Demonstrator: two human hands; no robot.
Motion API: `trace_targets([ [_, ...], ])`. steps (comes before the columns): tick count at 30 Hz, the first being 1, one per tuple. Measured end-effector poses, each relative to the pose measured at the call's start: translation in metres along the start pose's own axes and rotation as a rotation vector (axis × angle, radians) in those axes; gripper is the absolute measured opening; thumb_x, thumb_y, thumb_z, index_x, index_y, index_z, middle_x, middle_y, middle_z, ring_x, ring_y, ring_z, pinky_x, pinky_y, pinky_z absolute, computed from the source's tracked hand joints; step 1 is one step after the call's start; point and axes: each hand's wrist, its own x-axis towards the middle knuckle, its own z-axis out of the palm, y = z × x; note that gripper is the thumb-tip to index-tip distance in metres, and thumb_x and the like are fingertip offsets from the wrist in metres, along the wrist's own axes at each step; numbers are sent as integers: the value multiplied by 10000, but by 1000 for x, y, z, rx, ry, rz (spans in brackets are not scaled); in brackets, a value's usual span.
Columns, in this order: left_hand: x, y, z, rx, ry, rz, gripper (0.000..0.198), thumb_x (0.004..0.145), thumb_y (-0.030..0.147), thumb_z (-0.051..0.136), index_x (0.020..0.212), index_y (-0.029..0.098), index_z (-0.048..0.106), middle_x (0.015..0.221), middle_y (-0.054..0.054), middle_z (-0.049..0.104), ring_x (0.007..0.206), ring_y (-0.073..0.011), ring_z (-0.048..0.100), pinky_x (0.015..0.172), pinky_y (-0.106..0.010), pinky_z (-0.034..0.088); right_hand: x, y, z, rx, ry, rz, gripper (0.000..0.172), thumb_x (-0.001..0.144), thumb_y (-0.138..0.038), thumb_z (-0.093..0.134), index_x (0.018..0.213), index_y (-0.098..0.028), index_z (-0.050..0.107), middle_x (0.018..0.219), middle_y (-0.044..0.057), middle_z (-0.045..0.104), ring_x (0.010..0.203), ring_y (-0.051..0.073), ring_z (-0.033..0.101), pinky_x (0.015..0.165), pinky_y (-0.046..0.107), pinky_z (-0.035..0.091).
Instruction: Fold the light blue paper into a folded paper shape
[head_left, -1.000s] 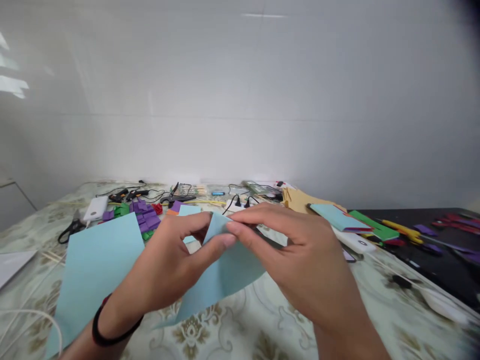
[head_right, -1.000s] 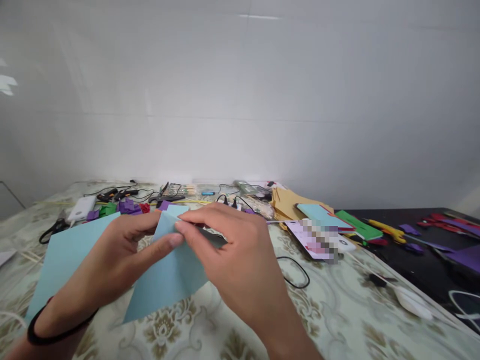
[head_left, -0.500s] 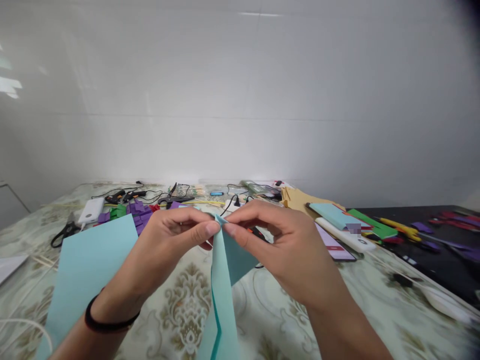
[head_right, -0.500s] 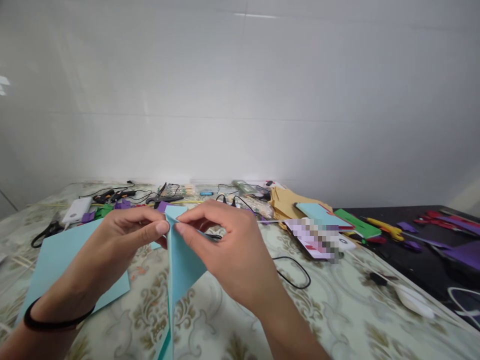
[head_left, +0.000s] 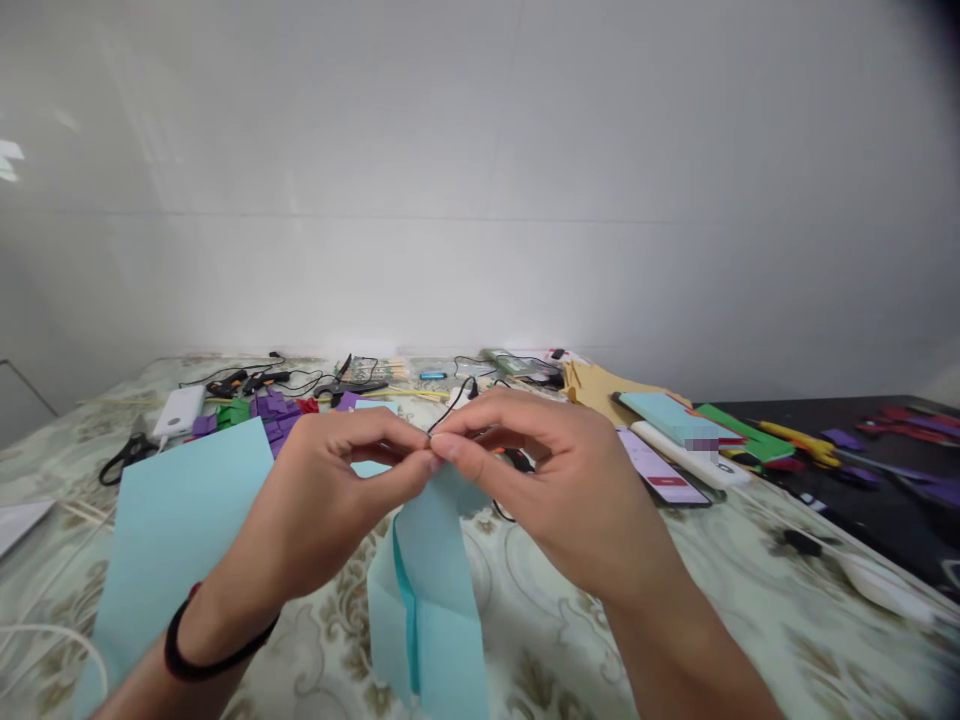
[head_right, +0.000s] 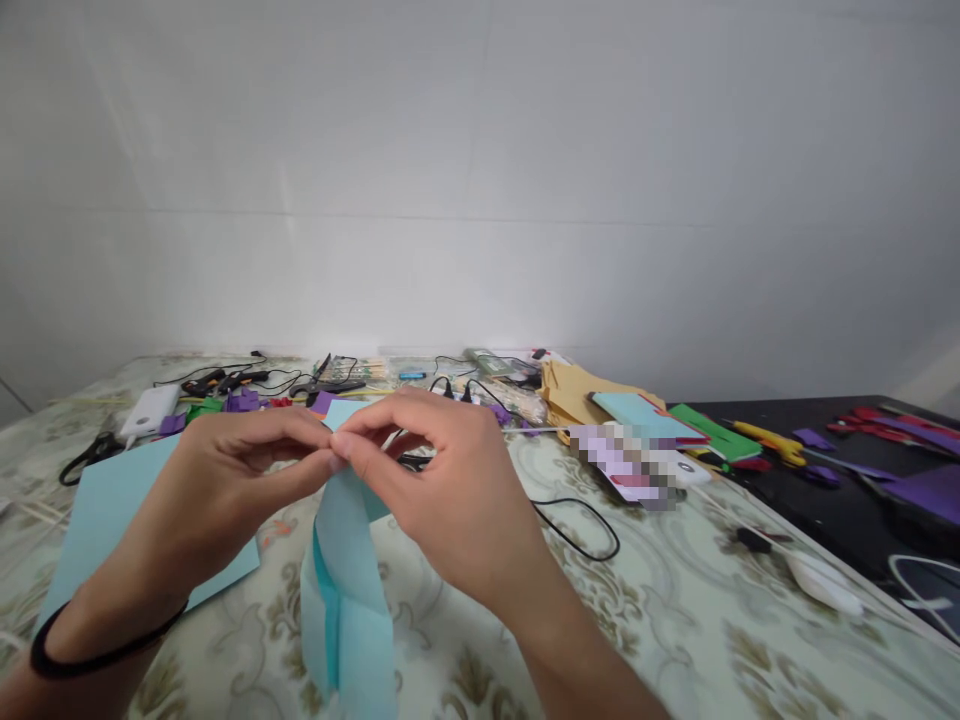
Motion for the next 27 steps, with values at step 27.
trace_targets([
  [27, 1, 2, 2, 136, 78, 40, 124, 843, 216, 791, 727, 253, 815, 718, 45, 785, 671, -118, 724, 613, -159, 570, 5, 13, 0, 144, 119, -47, 84, 891, -237, 772, 809, -253, 782, 796, -30, 757, 771, 136, 679, 699, 261, 531],
])
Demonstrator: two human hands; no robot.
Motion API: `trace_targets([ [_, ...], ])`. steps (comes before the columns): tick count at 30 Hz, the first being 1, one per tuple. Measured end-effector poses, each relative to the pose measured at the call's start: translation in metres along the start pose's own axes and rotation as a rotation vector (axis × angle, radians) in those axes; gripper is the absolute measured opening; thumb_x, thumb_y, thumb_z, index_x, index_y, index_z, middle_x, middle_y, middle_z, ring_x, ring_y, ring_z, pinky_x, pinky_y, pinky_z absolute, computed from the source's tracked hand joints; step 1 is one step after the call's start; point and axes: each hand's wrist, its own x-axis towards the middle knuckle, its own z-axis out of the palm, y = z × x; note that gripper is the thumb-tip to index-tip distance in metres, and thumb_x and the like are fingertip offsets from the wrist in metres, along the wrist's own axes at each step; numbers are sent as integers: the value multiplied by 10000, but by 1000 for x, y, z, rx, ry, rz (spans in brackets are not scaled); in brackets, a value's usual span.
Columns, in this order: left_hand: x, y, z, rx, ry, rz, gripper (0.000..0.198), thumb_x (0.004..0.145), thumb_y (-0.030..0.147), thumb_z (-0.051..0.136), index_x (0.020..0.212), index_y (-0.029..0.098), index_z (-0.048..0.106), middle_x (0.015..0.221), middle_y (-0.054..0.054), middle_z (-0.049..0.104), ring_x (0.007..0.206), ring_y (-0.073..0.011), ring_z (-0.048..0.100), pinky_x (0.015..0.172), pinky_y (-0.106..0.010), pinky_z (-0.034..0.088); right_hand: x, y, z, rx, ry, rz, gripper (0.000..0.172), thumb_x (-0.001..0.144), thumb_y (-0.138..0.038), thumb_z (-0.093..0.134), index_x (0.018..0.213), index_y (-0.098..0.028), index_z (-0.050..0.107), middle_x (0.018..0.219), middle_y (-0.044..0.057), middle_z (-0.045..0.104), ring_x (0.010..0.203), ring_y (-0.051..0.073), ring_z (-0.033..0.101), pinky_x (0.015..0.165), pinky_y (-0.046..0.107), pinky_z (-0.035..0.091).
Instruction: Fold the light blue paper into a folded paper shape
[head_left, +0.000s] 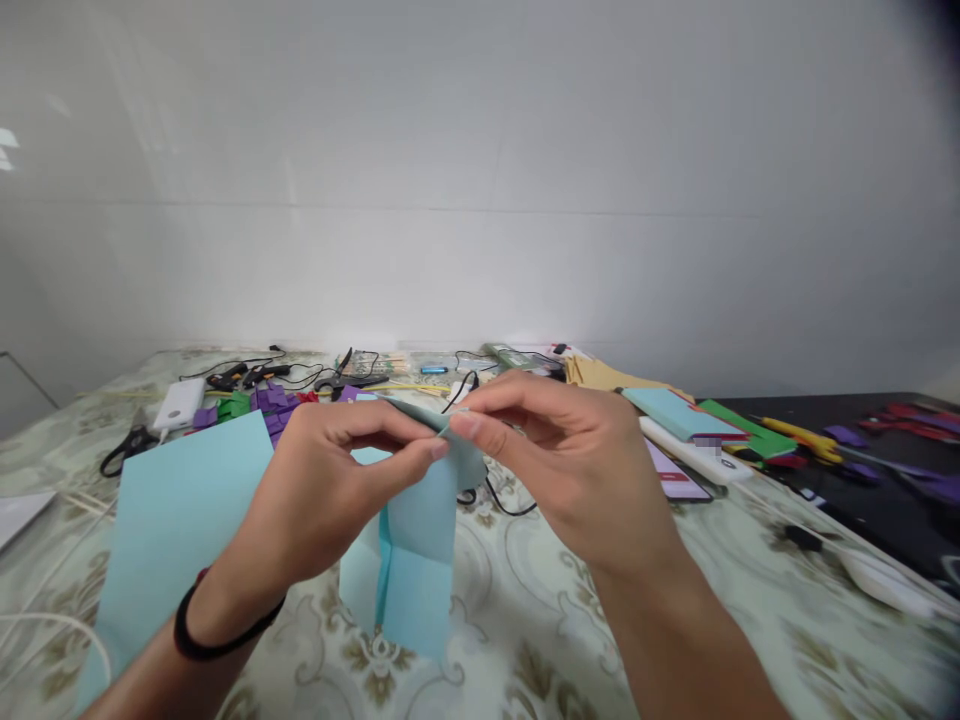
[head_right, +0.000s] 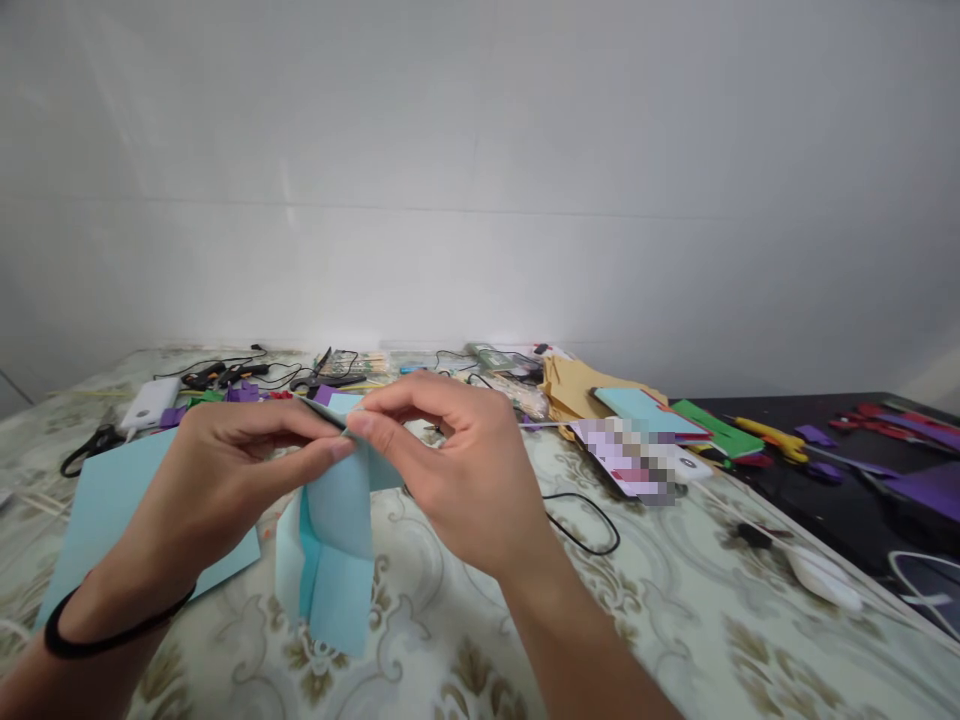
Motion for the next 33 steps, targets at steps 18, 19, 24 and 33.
trace_targets([
  [18, 1, -4, -3, -61, -26, 6, 135, 880, 270, 777, 752, 255, 815, 711, 37, 769, 665, -120, 686, 576, -180, 519, 1, 0, 0, 44, -10, 8, 128, 907, -256, 758, 779, -243, 754, 762, -29, 717, 746, 143, 644, 684, 286, 506],
  [19, 1, -4, -4, -57, -33, 12, 134, 882, 277, 778, 755, 259, 819, 708, 40, 769, 660, -119, 683, 574, -181, 518, 1, 0, 0, 58, 5, 4, 127, 905, -257, 761, 779, -244, 752, 752, -31, 711, 736, 141, 639, 682, 286, 504],
  [24, 0, -2, -2, -32, 14, 31, 126, 875, 253, 785, 756, 276, 821, 706, 55, 773, 667, -123, 699, 607, -185, 552, 1, 0, -1, 88, -2, 51, 99, 870, -274, 797, 796, -237, 743, 763, -27, 696, 736, 146, 626, 663, 283, 484],
  [33, 0, 1, -1, 68, 37, 36, 104, 870, 239, 775, 807, 293, 837, 743, 56, 795, 709, -141, 732, 655, -199, 598, 2, 1, -2, -69, 15, 31, 391, 900, -332, 746, 575, -220, 560, 591, -37, 420, 582, 133, 382, 537, 296, 329],
])
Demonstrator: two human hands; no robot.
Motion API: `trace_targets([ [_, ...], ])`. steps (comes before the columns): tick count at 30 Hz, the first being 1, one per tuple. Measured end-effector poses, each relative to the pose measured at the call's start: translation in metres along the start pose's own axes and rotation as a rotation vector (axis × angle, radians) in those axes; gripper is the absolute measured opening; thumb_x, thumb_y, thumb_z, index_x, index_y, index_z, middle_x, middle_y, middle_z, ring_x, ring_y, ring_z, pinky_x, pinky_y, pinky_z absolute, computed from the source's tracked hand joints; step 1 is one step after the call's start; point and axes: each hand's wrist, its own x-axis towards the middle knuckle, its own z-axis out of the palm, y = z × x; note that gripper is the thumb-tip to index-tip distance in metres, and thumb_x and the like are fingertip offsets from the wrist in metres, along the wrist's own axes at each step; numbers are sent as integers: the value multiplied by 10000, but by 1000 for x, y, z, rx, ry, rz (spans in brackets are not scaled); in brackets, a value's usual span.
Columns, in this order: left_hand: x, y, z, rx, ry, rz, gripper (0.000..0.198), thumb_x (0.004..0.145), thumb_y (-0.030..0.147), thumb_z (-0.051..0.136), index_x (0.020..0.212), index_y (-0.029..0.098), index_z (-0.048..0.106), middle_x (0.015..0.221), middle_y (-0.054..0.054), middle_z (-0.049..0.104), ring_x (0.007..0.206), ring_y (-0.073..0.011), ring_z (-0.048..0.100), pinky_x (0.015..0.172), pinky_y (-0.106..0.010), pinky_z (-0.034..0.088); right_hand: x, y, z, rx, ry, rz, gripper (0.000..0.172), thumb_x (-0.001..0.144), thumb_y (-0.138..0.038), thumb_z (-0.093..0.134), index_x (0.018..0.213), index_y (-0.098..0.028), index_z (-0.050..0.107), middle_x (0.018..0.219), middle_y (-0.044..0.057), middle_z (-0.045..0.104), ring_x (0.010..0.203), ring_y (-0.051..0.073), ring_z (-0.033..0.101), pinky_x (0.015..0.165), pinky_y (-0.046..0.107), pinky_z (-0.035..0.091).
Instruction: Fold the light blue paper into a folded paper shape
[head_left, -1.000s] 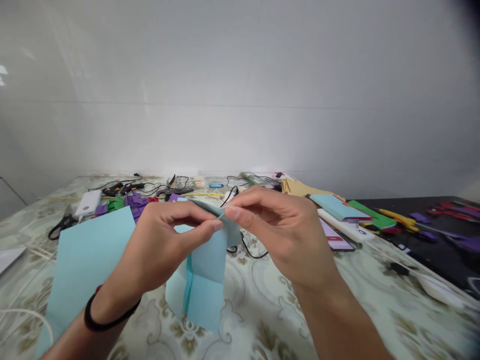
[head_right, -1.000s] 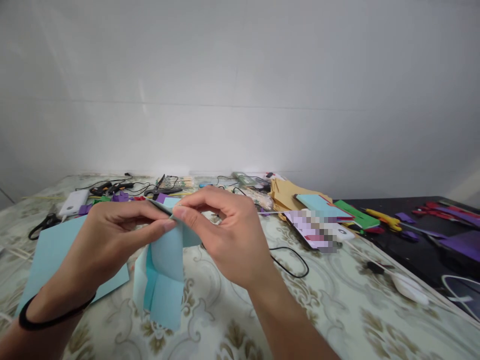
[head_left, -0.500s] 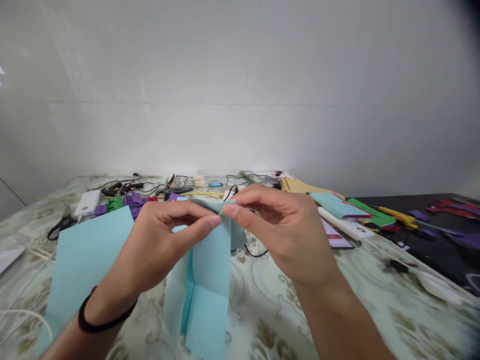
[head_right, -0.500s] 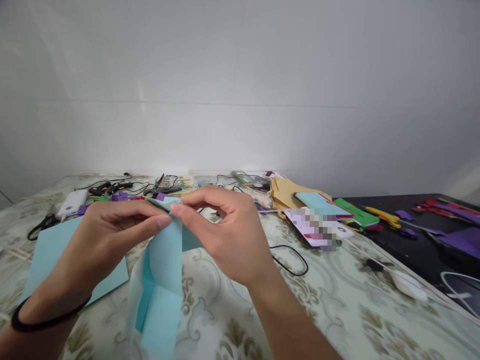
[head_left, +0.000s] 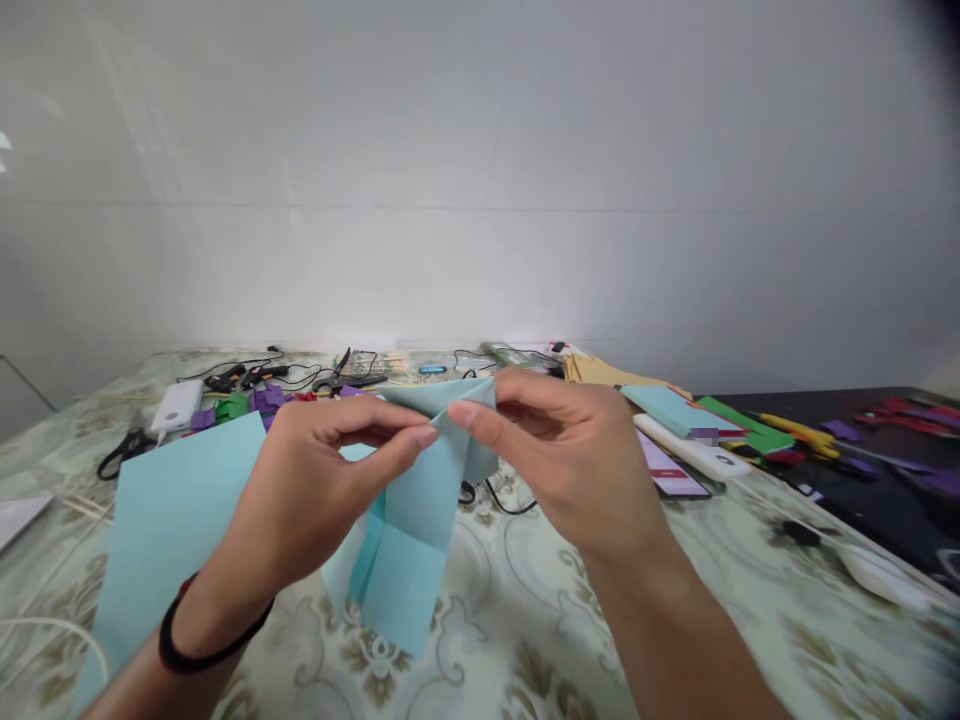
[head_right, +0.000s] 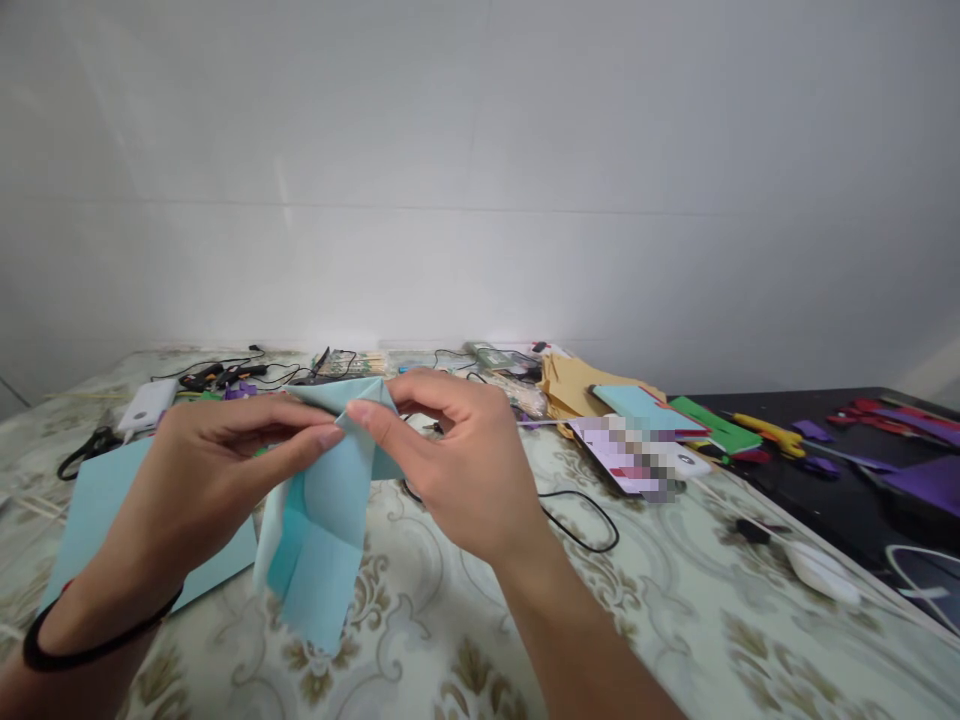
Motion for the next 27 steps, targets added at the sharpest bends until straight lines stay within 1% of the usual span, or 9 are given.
trace_targets([
  [2, 0, -1, 0, 5, -4, -13, 108, 868, 243, 777, 791, 289, 837, 717, 50, 786, 708, -153, 735, 644, -209, 599, 0, 1, 0, 24, 0, 18, 379, 894, -348, 751, 587, -220, 568, 598, -34, 433, 586, 133, 394, 531, 289, 344],
  [5, 0, -2, 1, 21, -1, -17, 114, 870, 234, 770, 788, 276, 837, 737, 40, 795, 696, -155, 730, 631, -214, 593, 0, 3, 1, 81, -61, 58, 272, 900, -355, 750, 683, -218, 658, 653, -20, 548, 623, 141, 482, 554, 284, 407],
  [7, 1, -2, 2, 26, -6, -17, 108, 877, 237, 765, 808, 273, 840, 771, 39, 806, 696, -148, 728, 633, -208, 590, 0, 6, 2, 74, -73, 81, 261, 899, -360, 756, 696, -213, 682, 666, -15, 593, 627, 144, 517, 557, 286, 430],
  [9, 2, -4, 2, 21, -14, -16, 100, 878, 249, 770, 812, 274, 840, 780, 40, 810, 705, -141, 730, 637, -197, 585, 0, 7, 2, 73, -36, 76, 270, 896, -361, 763, 683, -210, 690, 676, -9, 630, 640, 149, 556, 574, 288, 464],
  [13, 3, -9, 0, 3, -18, -26, 84, 866, 280, 799, 792, 278, 839, 805, 40, 819, 731, -136, 737, 655, -185, 580, 0, 6, 1, 137, 36, 57, 193, 897, -363, 765, 764, -224, 746, 752, 5, 708, 710, 170, 641, 627, 292, 529],
  [20, 2, -7, -1, 3, -11, -42, 120, 877, 294, 775, 782, 244, 830, 775, 8, 802, 701, -160, 712, 616, -224, 563, 1, 10, 2, 128, -25, 161, 234, 823, -426, 832, 783, -205, 770, 742, 20, 698, 686, 175, 621, 586, 297, 525],
  [24, 4, -13, -10, -88, -125, -107, 344, 983, 444, 638, 797, 219, 821, 805, -24, 799, 727, -183, 713, 595, -246, 552, 2, 10, 2, 86, 45, 145, 272, 839, -432, 807, 717, -200, 733, 682, 8, 652, 627, 153, 573, 536, 282, 474],
  [25, 5, -15, -13, -115, -172, -121, 369, 992, 462, 624, 800, 216, 821, 817, -29, 799, 735, -186, 717, 597, -248, 554, 2, 10, 2, 85, 57, 141, 280, 837, -427, 807, 698, -200, 717, 664, 2, 633, 609, 146, 553, 524, 278, 459],
  [27, 7, -19, -16, -168, -245, -142, 329, 974, 457, 660, 822, 221, 831, 837, -31, 805, 760, -189, 731, 618, -243, 566, 2, 9, 2, 84, 84, 135, 305, 830, -423, 809, 662, -203, 680, 632, -10, 591, 582, 134, 514, 506, 274, 433],
])
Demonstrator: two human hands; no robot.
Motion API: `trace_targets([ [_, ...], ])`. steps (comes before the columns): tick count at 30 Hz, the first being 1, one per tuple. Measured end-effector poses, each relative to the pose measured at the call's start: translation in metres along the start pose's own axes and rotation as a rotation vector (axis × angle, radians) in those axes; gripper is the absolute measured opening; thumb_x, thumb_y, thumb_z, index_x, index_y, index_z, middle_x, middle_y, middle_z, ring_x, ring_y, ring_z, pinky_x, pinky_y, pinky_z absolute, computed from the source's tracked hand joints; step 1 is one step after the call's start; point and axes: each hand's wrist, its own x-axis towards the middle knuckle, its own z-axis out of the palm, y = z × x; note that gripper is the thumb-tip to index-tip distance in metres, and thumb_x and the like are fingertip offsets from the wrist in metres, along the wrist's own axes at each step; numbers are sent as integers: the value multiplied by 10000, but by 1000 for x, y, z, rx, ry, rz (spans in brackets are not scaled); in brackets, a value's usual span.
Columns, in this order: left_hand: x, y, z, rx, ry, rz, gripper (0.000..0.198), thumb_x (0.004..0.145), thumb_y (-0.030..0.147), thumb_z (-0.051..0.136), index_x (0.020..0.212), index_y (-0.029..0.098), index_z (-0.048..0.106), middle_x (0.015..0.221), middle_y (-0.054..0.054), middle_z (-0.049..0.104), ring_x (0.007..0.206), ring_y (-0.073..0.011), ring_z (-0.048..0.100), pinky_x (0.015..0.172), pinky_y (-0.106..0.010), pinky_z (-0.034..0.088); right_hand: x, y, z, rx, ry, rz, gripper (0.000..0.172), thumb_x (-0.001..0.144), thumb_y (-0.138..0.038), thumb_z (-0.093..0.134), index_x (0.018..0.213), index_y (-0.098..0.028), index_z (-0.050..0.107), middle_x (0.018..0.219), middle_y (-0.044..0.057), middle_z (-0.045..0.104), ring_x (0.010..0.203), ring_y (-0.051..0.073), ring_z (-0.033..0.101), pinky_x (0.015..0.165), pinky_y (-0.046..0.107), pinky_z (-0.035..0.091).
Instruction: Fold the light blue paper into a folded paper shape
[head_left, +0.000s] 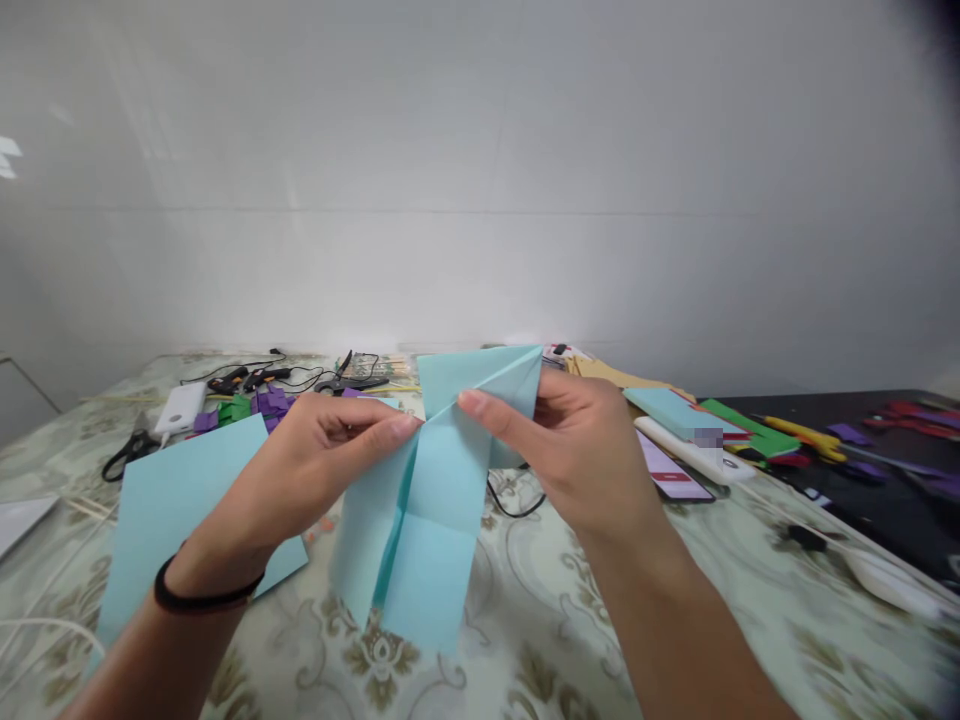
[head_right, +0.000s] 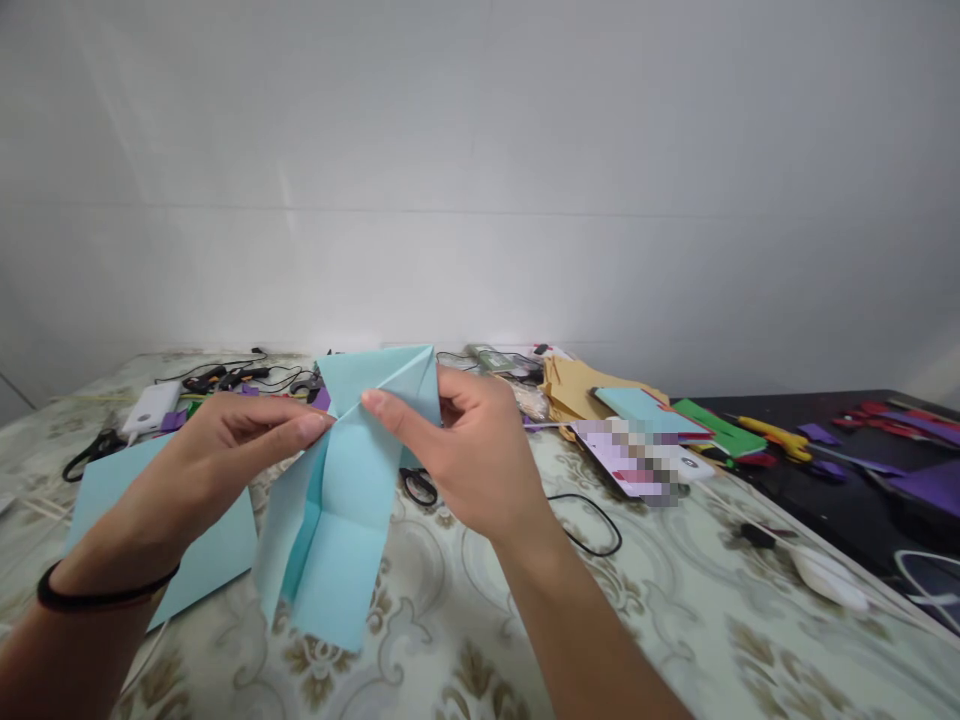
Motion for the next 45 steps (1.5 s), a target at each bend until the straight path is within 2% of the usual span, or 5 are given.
trace_targets([
  [6, 0, 1, 3, -21, 47, -9, 138, 889, 382, 782, 849, 275, 859, 875, -14, 834, 834, -190, 774, 699, -227, 604, -1, -4, 3, 18, 35, 9, 359, 812, -409, 803, 590, -210, 603, 576, -26, 503, 541, 124, 449, 462, 264, 379],
  [15, -6, 9, 14, 156, 201, 88, 105, 873, 252, 751, 825, 249, 844, 848, -2, 827, 770, -178, 762, 685, -225, 624, 2, 1, 2, 35, -16, 16, 365, 775, -457, 810, 605, -193, 625, 598, -14, 549, 560, 123, 475, 483, 253, 414],
  [26, -2, 11, 21, 154, 253, 66, 202, 879, 336, 779, 702, 239, 790, 649, 35, 736, 608, -124, 649, 531, -195, 518, -3, 1, 8, -22, -27, -43, 282, 798, -383, 816, 639, -190, 687, 604, -18, 584, 548, 112, 480, 472, 238, 403],
  [32, -1, 9, 19, 100, 230, 94, 166, 864, 319, 805, 708, 261, 807, 659, 44, 741, 664, -131, 687, 623, -206, 565, -4, 0, 6, -38, -16, -62, 331, 804, -398, 819, 603, -195, 651, 558, -34, 515, 512, 101, 424, 449, 239, 365],
  [45, 0, 8, 18, 94, 256, 110, 124, 825, 280, 851, 706, 270, 815, 690, 48, 757, 672, -113, 690, 641, -172, 571, -3, -2, 8, -26, 16, -114, 373, 808, -341, 792, 555, -194, 560, 527, -55, 435, 483, 79, 373, 419, 216, 317],
])
